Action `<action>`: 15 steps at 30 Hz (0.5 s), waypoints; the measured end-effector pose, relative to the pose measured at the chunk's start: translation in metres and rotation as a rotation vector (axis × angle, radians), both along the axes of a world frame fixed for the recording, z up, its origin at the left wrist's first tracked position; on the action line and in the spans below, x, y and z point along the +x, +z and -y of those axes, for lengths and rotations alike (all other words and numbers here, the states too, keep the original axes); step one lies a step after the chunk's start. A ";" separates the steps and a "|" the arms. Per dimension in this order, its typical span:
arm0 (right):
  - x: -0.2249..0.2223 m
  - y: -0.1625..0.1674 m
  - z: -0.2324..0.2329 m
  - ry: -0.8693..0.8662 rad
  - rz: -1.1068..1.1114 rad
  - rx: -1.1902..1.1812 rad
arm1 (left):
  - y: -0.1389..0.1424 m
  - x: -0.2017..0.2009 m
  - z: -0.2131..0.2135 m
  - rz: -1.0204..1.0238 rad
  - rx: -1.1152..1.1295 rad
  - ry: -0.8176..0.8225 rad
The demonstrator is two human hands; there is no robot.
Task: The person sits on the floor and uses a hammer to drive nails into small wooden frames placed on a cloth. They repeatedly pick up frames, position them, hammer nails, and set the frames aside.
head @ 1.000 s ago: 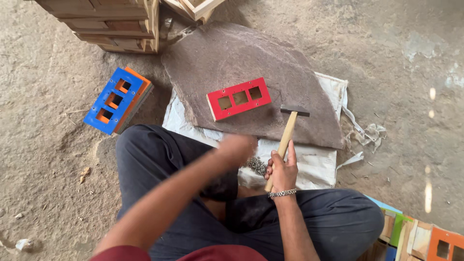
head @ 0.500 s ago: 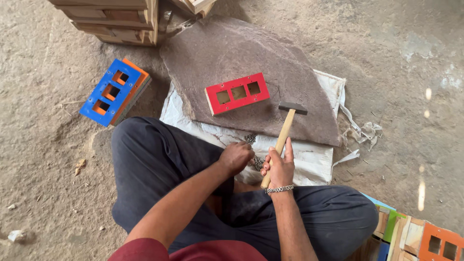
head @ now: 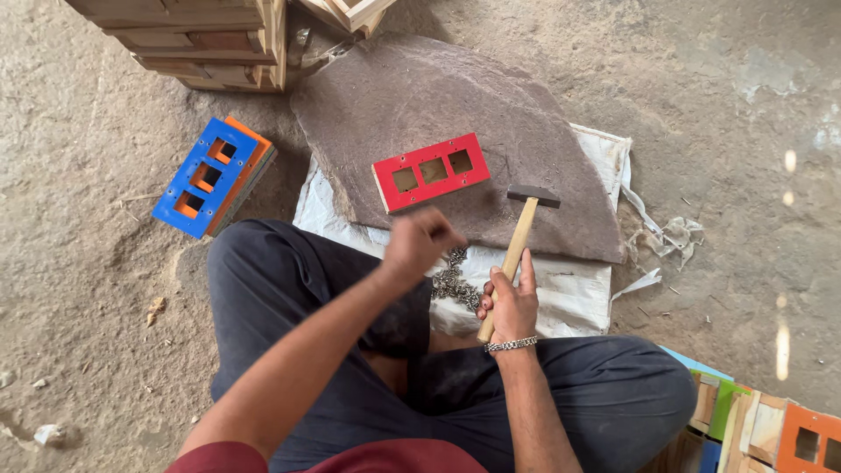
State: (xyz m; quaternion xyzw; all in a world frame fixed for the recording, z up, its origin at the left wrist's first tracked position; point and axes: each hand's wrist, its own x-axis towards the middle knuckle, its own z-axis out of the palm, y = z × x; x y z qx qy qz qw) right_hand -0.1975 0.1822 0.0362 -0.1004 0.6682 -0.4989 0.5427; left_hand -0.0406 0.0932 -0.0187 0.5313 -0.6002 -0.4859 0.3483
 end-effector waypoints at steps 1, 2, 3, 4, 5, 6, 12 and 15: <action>-0.001 0.000 0.000 -0.003 0.002 -0.012 | 0.003 0.007 0.014 -0.099 -0.055 0.074; -0.001 -0.001 0.000 -0.003 0.007 -0.008 | 0.006 0.013 0.027 -0.201 -0.109 0.145; -0.002 -0.001 -0.001 -0.002 0.011 -0.005 | 0.009 0.019 0.041 -0.164 0.110 0.249; -0.003 -0.002 -0.001 0.000 0.016 -0.004 | 0.010 0.027 0.056 -0.126 0.328 0.349; -0.003 -0.003 -0.001 -0.001 0.019 -0.010 | 0.010 0.035 0.064 -0.179 0.349 0.392; -0.004 -0.004 -0.001 -0.001 0.022 -0.016 | 0.008 0.043 0.071 -0.233 0.372 0.436; -0.006 -0.008 -0.002 -0.012 0.029 -0.015 | -0.017 0.056 0.092 0.002 0.088 0.328; -0.004 -0.007 -0.001 0.001 -0.005 -0.003 | -0.023 0.056 0.097 0.285 -0.388 0.257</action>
